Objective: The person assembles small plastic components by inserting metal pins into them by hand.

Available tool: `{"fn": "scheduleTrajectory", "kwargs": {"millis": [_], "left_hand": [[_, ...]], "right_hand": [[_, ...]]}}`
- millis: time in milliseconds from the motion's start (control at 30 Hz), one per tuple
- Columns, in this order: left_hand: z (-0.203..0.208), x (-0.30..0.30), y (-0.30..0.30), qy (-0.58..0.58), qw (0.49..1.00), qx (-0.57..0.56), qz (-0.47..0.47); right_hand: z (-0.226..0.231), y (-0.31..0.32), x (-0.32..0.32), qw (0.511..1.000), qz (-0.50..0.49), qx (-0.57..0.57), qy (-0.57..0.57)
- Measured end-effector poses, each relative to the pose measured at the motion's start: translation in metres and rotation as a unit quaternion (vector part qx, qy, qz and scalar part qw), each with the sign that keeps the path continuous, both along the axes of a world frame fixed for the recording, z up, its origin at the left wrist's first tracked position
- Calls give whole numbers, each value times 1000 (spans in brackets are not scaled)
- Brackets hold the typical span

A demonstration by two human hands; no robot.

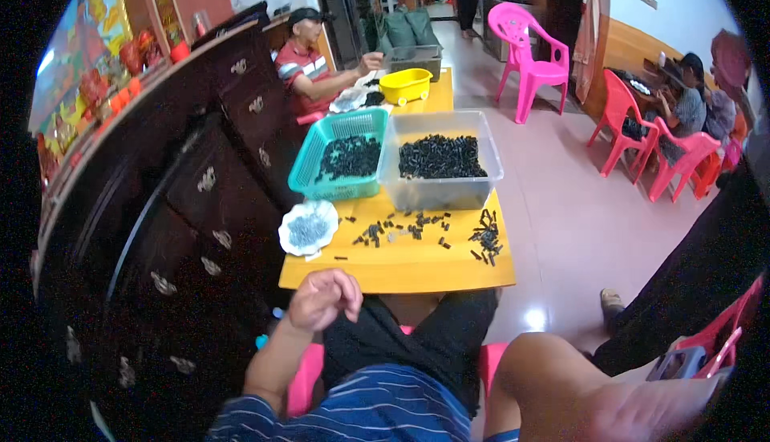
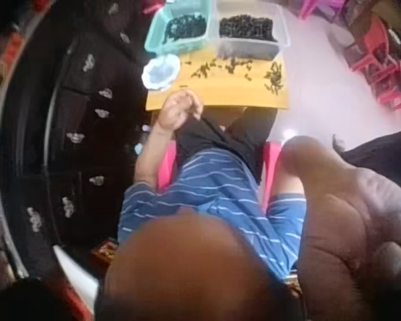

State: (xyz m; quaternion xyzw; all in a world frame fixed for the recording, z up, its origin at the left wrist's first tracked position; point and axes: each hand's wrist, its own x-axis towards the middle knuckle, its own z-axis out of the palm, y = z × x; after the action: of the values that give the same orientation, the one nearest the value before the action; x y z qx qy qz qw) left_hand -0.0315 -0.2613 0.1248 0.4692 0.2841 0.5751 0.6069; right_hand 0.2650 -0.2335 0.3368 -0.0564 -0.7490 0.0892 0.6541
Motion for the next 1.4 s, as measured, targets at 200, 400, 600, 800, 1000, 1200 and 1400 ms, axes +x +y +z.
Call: {"fn": "scheduleTrajectory", "kwargs": {"millis": [200, 400, 600, 800, 1000, 1200, 1400], "left_hand": [[121, 97, -8, -233, 915, 182, -274], [170, 170, 35, -339, 743, 281, -504], [167, 158, -3, -319, 782, 264, -466], [167, 153, -2, -315, 798, 206, -471], [170, 144, -11, -311, 819, 152, -457], [168, 132, -16, -308, 843, 97, -430], [171, 131, -29, -291, 849, 73, -434]], "right_hand": [[34, 6, -10, 992, -43, -116, 26], [56, 19, -37, 980, -70, -178, -52], [111, -23, -119, 971, -43, -195, -130], [130, -18, -121, 952, -72, -235, -184], [140, -21, -129, 926, -81, -273, -247], [144, -21, -125, 895, -77, -310, -313], [152, -45, -113, 868, -110, -312, -369]]}}
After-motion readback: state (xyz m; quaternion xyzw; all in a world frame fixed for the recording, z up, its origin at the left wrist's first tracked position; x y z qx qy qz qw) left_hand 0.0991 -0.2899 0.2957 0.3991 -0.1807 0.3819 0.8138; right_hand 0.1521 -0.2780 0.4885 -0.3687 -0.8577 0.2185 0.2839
